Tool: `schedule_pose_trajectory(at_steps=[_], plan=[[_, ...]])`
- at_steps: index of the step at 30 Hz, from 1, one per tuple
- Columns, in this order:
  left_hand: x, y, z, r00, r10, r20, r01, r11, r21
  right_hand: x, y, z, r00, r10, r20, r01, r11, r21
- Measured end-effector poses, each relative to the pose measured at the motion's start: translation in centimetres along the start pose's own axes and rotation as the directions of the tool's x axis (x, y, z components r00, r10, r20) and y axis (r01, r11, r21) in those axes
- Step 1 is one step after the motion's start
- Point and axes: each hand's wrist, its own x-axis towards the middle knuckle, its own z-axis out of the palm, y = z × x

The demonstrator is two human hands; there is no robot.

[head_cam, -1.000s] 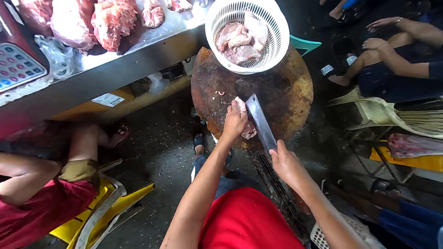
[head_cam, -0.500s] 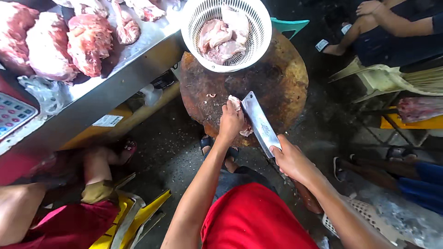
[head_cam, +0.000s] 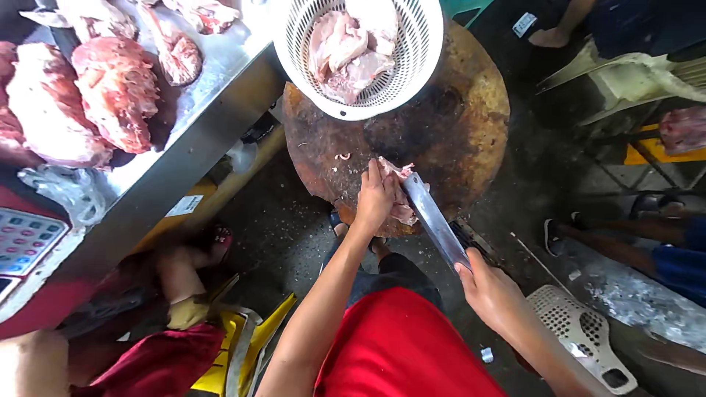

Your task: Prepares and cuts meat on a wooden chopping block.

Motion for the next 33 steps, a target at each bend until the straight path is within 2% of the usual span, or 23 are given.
schedule_pose_trajectory(at_steps=[6,10,14,18,21,24,28,33], plan=[[-0.2,2.2,-1.4,0.995,-0.042,0.095,0.036,0.998,0.060,3.2,-3.6,1.5,0.999,0.003,-0.054,0.000,0.999,0.048],[0.9,2.3,-1.2,0.988,-0.058,0.146,0.046,0.996,0.080,2.8,-4.0,-0.1,0.998,0.052,0.024,-0.054,0.995,0.085],[1.2,4.1,-3.5,0.981,-0.053,0.185,0.035,0.994,0.101,5.7,-6.2,-0.3,0.994,0.109,0.030,-0.112,0.976,0.188],[3.8,2.9,-1.8,0.991,-0.048,0.125,0.050,0.999,-0.018,4.6,-4.9,0.5,0.996,0.091,-0.016,-0.085,0.972,0.219],[3.2,2.7,-0.9,0.989,-0.046,0.142,0.061,0.993,-0.103,2.4,-2.6,1.9,0.992,0.088,-0.088,-0.067,0.974,0.216],[4.0,4.2,-1.1,0.978,-0.061,0.199,0.065,0.998,-0.011,3.0,-2.4,2.3,0.994,0.094,-0.063,-0.079,0.975,0.208],[5.7,4.8,-1.8,0.966,-0.040,0.257,0.002,0.989,0.147,4.2,-4.5,0.3,0.994,0.110,0.028,-0.113,0.968,0.222],[5.1,4.7,-1.1,0.983,-0.040,0.178,0.007,0.984,0.179,5.0,-6.8,-1.0,0.985,0.154,0.075,-0.168,0.951,0.260]])
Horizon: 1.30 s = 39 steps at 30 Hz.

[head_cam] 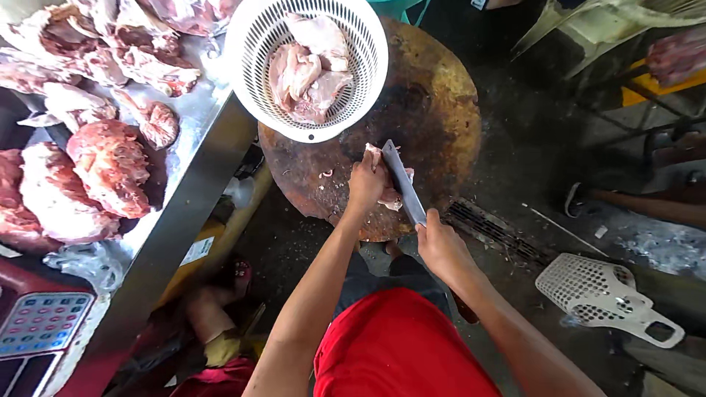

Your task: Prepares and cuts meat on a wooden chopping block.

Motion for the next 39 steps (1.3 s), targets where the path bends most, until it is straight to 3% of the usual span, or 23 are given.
schedule_pose_trajectory(at_steps=[8,13,15,17,19,22,25,29,31,39], plan=[[1.3,0.6,-1.0,0.999,0.017,0.052,-0.018,1.000,0.018,0.1,-1.5,0.0,0.999,0.010,-0.035,-0.011,1.000,-0.022],[1.9,1.1,-1.3,0.995,0.040,0.094,-0.049,0.995,0.091,3.7,-3.4,-0.2,0.978,-0.037,-0.204,0.058,0.993,0.100],[1.8,0.8,-1.7,0.995,0.052,0.090,-0.058,0.996,0.072,3.8,-3.9,-1.2,0.986,-0.037,-0.161,0.060,0.989,0.135],[1.7,0.0,-1.5,0.994,0.048,0.095,-0.046,0.999,-0.021,2.8,-2.8,-1.5,0.996,-0.028,-0.079,0.041,0.987,0.157],[1.2,-0.6,-1.2,0.994,0.017,0.111,0.010,0.972,-0.235,1.6,-1.2,-1.0,0.999,-0.028,-0.030,0.033,0.984,0.176],[-1.6,-1.1,-1.6,0.986,0.019,0.168,0.082,0.815,-0.574,-0.8,0.7,-0.8,0.998,-0.030,-0.049,0.035,0.994,0.104],[-2.7,-2.8,-0.4,0.981,-0.003,0.194,0.143,0.689,-0.711,-2.3,2.0,-0.7,0.999,-0.026,-0.036,0.026,0.999,0.019],[-3.2,-4.5,1.8,0.996,0.009,0.092,0.036,0.878,-0.477,-1.5,2.6,0.4,1.000,-0.009,-0.002,0.009,0.998,-0.061],[-3.6,-3.8,2.0,0.995,-0.015,0.095,0.047,0.937,-0.346,-1.1,2.6,0.6,1.000,-0.008,-0.007,0.008,0.999,-0.049],[-2.9,-4.7,1.4,0.990,0.064,0.128,-0.030,0.968,-0.248,5.2,0.8,-0.5,0.999,-0.048,0.012,0.042,0.954,0.297]])
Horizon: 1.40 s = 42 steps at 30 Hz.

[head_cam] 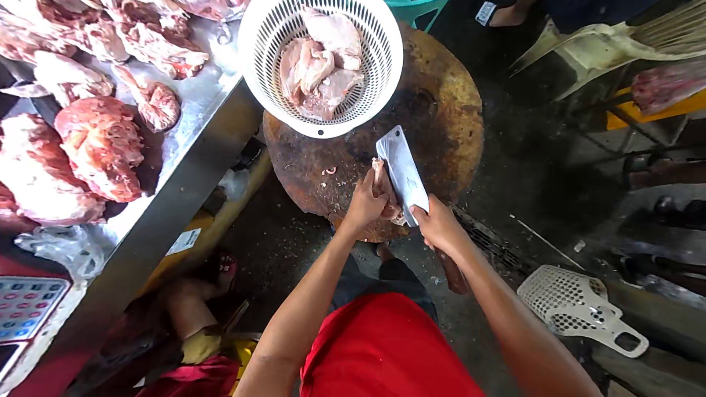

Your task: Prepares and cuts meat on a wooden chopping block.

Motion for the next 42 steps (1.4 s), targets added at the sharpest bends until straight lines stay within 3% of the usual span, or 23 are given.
schedule_pose_trajectory(at_steps=[3,10,14,18,22,24,29,34,37,42], plan=[[-0.3,-0.5,0.0,0.999,0.036,-0.040,-0.037,0.999,-0.008,1.4,-0.1,-0.1,1.000,-0.002,0.021,0.001,0.998,0.063],[-0.6,-1.7,0.7,0.994,0.078,-0.081,-0.090,0.984,-0.151,-0.8,6.5,1.4,0.997,-0.076,0.033,0.059,0.932,0.359],[-1.1,-1.6,0.3,0.988,0.117,-0.100,-0.131,0.981,-0.146,-0.3,6.4,2.9,0.992,-0.114,-0.049,0.123,0.954,0.274],[-0.9,-3.2,0.6,0.980,0.135,-0.146,-0.164,0.965,-0.206,-2.8,11.0,3.0,0.987,-0.150,-0.057,0.154,0.986,0.059],[-1.2,-2.4,0.3,0.955,0.178,-0.239,-0.190,0.981,-0.031,-4.7,14.8,0.9,0.991,-0.136,-0.003,0.136,0.990,-0.030],[-1.5,-2.1,0.5,0.953,0.167,-0.251,-0.165,0.986,0.029,-4.0,13.9,0.9,0.988,-0.154,-0.010,0.155,0.986,0.069],[-2.0,-1.9,0.7,0.960,0.123,-0.252,-0.114,0.992,0.049,-1.0,6.5,1.6,0.986,-0.161,0.032,0.148,0.956,0.252],[-2.1,-1.5,0.5,0.968,0.107,-0.226,-0.089,0.992,0.089,0.7,0.9,1.5,0.991,-0.133,-0.015,0.134,0.982,0.132],[-1.9,-1.7,1.0,0.957,0.121,-0.264,-0.099,0.991,0.095,2.0,0.4,1.6,0.990,-0.135,-0.034,0.139,0.978,0.156],[-1.7,-2.2,1.3,0.944,0.135,-0.302,-0.111,0.989,0.096,1.7,4.0,1.7,0.987,-0.157,0.028,0.136,0.922,0.363]])
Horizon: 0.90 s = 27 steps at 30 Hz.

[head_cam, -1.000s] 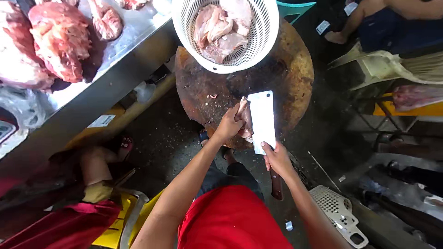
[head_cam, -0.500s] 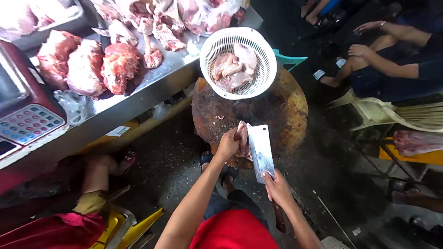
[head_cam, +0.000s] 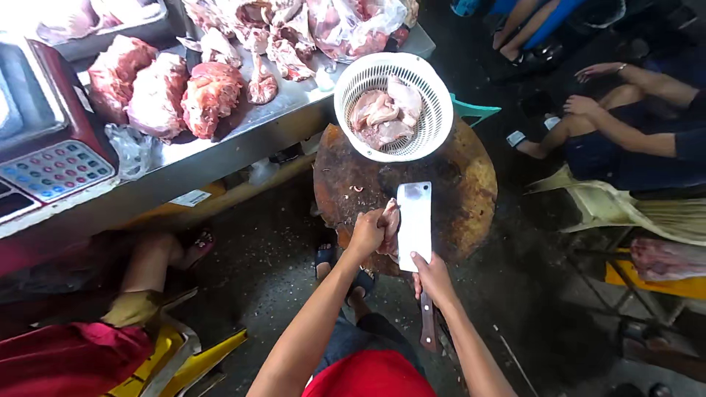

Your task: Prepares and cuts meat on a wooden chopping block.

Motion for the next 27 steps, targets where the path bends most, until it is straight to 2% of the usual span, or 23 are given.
schedule_pose_trajectory(at_steps=[3,5,7,10,12,14,16,18,21,24,27], plan=[[0.2,0.2,-0.3,1.000,0.000,0.002,0.000,1.000,0.007,0.0,0.8,-0.1,1.000,-0.025,0.010,0.025,0.998,0.052],[0.3,0.1,-0.2,1.000,-0.024,-0.006,0.024,0.999,0.047,-0.3,1.2,-0.2,0.999,-0.031,0.021,0.031,0.999,-0.020],[0.1,-0.1,-0.3,0.997,-0.064,-0.042,0.068,0.993,0.096,-1.8,2.5,-0.6,0.999,-0.040,0.022,0.043,0.978,-0.203],[-0.1,-0.6,-0.4,0.991,-0.096,-0.088,0.103,0.991,0.079,-5.7,4.5,-2.7,1.000,-0.023,0.007,0.024,0.833,-0.553],[-0.9,-1.0,-0.3,0.986,-0.099,-0.130,0.104,0.994,0.029,-7.9,5.6,-4.8,1.000,-0.009,0.006,0.011,0.774,-0.633],[-2.4,-1.1,0.1,0.968,-0.010,-0.252,0.016,1.000,0.020,-9.1,6.7,-7.3,0.999,-0.026,0.022,0.034,0.807,-0.589],[-3.7,-0.6,1.3,0.912,0.153,-0.380,-0.152,0.988,0.033,-9.5,7.6,-9.0,0.997,-0.076,0.031,0.082,0.889,-0.450],[-3.7,-0.3,2.5,0.900,0.202,-0.386,-0.213,0.977,0.015,-9.0,7.3,-8.6,0.991,-0.128,0.037,0.134,0.953,-0.274],[-1.4,-0.6,3.0,0.942,0.099,-0.320,-0.120,0.992,-0.046,-6.9,4.1,-6.1,0.989,-0.119,0.085,0.132,0.979,-0.155],[-0.4,-0.2,2.4,0.956,0.021,-0.292,-0.039,0.998,-0.056,-4.3,0.9,-2.8,0.994,-0.024,0.103,0.043,0.982,-0.186],[-0.6,0.3,2.2,0.957,-0.025,-0.290,0.004,0.997,-0.074,-2.1,-0.4,-0.6,0.996,-0.005,0.089,0.023,0.981,-0.194]])
